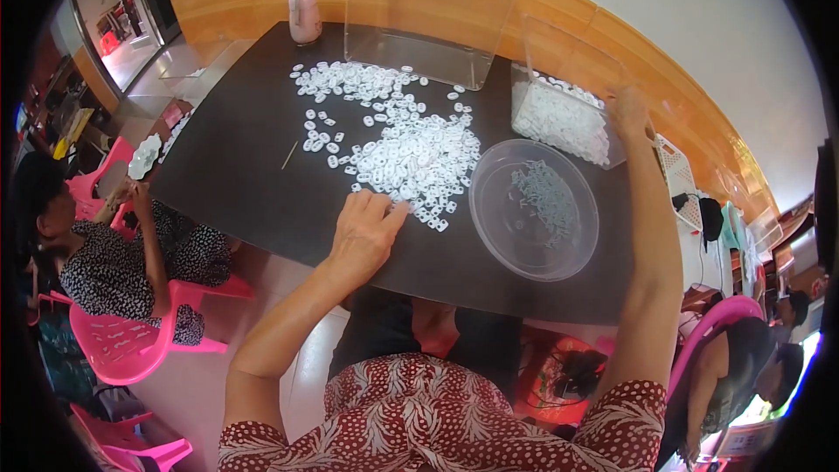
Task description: Assembling small white plastic components by inserting tiny grey pieces into them manually.
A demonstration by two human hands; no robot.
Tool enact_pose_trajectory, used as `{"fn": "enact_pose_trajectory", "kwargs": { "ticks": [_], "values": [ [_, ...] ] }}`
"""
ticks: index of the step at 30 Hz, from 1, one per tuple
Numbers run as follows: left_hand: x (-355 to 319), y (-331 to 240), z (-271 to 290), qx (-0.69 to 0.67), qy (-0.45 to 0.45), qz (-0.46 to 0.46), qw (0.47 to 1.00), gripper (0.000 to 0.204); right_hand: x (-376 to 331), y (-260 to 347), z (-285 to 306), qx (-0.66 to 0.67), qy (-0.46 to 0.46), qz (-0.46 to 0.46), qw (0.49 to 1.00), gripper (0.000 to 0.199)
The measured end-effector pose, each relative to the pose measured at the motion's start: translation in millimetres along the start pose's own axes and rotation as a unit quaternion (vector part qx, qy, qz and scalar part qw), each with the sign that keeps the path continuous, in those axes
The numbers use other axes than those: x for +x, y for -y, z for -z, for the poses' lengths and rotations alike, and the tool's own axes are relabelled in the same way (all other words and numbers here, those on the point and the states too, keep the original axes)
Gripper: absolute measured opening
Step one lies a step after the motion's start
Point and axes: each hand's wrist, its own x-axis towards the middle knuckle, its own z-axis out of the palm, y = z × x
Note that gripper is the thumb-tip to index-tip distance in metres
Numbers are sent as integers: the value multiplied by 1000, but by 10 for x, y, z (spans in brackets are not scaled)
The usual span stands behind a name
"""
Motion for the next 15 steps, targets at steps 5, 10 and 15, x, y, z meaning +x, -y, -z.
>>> {"fn": "enact_pose_trajectory", "kwargs": {
  "ticks": [5, 10, 15],
  "values": [
    [101, -126, 7, -65, -30, 4, 997, 32, -372, 572, 321, 148, -141, 49, 978, 15],
    [239, -294, -277, -74, 29, -83, 993, 17, -1000, 1197, 665, 225, -123, 198, 946, 10],
    [247, -326, -246, -61, 65, -91, 992, 17, -1519, 1325, 885, 292, -34, 185, 938, 8]
  ]
}}
